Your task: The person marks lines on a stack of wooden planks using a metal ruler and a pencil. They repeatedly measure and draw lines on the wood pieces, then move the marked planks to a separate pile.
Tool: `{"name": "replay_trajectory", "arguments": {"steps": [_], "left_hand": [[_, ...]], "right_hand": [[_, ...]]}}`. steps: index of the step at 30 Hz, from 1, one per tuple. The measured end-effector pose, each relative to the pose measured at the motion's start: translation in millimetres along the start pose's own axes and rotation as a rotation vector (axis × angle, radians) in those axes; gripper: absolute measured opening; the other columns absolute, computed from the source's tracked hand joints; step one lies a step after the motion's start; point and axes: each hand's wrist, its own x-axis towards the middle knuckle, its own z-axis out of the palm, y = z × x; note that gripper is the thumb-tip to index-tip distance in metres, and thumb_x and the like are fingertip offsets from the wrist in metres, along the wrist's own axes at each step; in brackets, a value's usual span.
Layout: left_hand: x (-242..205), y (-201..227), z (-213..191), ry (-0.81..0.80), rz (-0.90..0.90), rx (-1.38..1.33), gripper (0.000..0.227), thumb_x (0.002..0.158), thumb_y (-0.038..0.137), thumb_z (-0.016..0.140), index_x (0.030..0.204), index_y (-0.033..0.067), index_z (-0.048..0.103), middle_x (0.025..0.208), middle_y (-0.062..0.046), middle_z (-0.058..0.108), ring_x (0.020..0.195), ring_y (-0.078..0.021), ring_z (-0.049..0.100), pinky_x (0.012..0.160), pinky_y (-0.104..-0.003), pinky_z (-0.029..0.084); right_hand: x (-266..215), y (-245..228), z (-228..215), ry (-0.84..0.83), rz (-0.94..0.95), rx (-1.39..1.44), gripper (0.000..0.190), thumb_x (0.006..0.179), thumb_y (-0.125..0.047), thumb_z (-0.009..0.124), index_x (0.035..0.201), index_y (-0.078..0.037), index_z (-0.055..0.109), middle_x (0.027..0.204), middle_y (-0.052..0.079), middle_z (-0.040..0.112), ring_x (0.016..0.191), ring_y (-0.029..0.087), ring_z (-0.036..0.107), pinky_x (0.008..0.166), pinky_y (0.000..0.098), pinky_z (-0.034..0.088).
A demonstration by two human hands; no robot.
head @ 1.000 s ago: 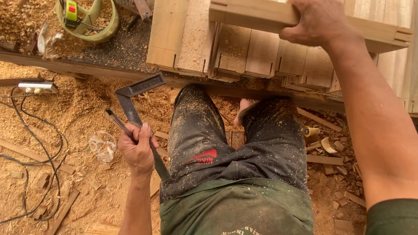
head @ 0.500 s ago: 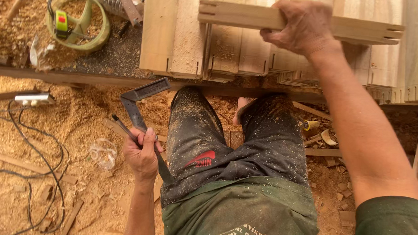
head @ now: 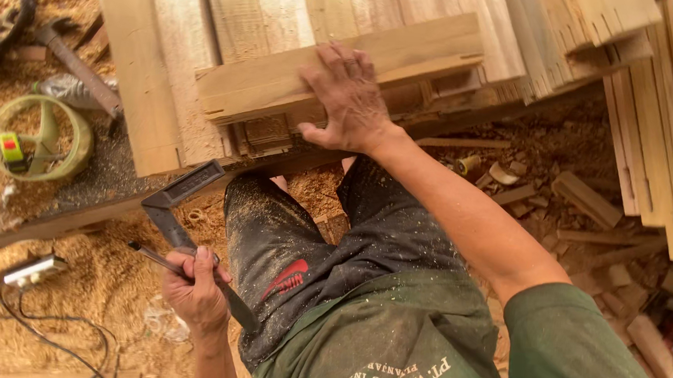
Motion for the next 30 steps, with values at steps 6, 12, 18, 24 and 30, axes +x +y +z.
{"name": "replay_trajectory", "arguments": {"steps": [6, 12, 18, 24, 30], "left_hand": [[0, -8, 34, -0.101, -0.028, 0.061, 0.028, 0.102, 0.002, 0.062, 0.088, 0.0116, 0.039, 0.077, -0.002, 0.052, 0.059, -0.0118, 0.054, 0.051, -0.025, 0.047], [-10, -39, 58, -0.376, 0.091, 0.026, 0.014, 0.106, 0.014, 0.063, 0.103, 0.0057, 0.052, 0.087, 0.0, 0.054, 0.073, -0.0095, 0.054, 0.062, -0.023, 0.049], [-12, -39, 102, -0.536, 0.227, 0.215, 0.024, 0.111, 0.025, 0.058, 0.122, 0.0055, 0.05, 0.105, -0.005, 0.059, 0.089, -0.015, 0.06, 0.075, -0.025, 0.054], [-14, 0, 160, -0.504, 0.055, 0.296, 0.057, 0.105, 0.019, 0.055, 0.152, 0.0024, 0.026, 0.107, -0.013, 0.07, 0.082, -0.013, 0.066, 0.062, -0.022, 0.051], [-1, 42, 220, -0.517, 0.071, 0.107, 0.047, 0.113, 0.011, 0.05, 0.157, 0.0036, 0.036, 0.112, -0.014, 0.068, 0.092, -0.0133, 0.065, 0.075, -0.025, 0.054]], "right_hand": [[-32, -94, -50, 0.252, 0.239, 0.559, 0.033, 0.092, -0.037, 0.065, 0.116, -0.014, 0.065, 0.11, 0.006, 0.066, 0.112, 0.024, 0.061, 0.102, 0.0446, 0.042], [-65, -156, -74, 0.101, 0.344, 0.899, 0.029, 0.09, -0.034, 0.071, 0.112, -0.016, 0.072, 0.081, 0.0, 0.054, 0.077, 0.017, 0.051, 0.082, 0.0381, 0.038], [-77, -147, -94, 0.275, 0.423, 0.935, 0.022, 0.097, -0.026, 0.067, 0.115, -0.013, 0.07, 0.1, 0.001, 0.055, 0.092, 0.018, 0.053, 0.086, 0.037, 0.041], [-92, -103, -111, 0.463, 0.635, 1.496, 0.007, 0.108, -0.012, 0.053, 0.11, -0.006, 0.057, 0.096, 0.0, 0.055, 0.073, 0.01, 0.052, 0.062, 0.0301, 0.049], [-111, -72, -152, 0.202, 0.641, 1.114, 0.033, 0.088, -0.015, 0.068, 0.119, -0.005, 0.059, 0.088, 0.008, 0.056, 0.07, 0.021, 0.058, 0.06, 0.0353, 0.051]]}}
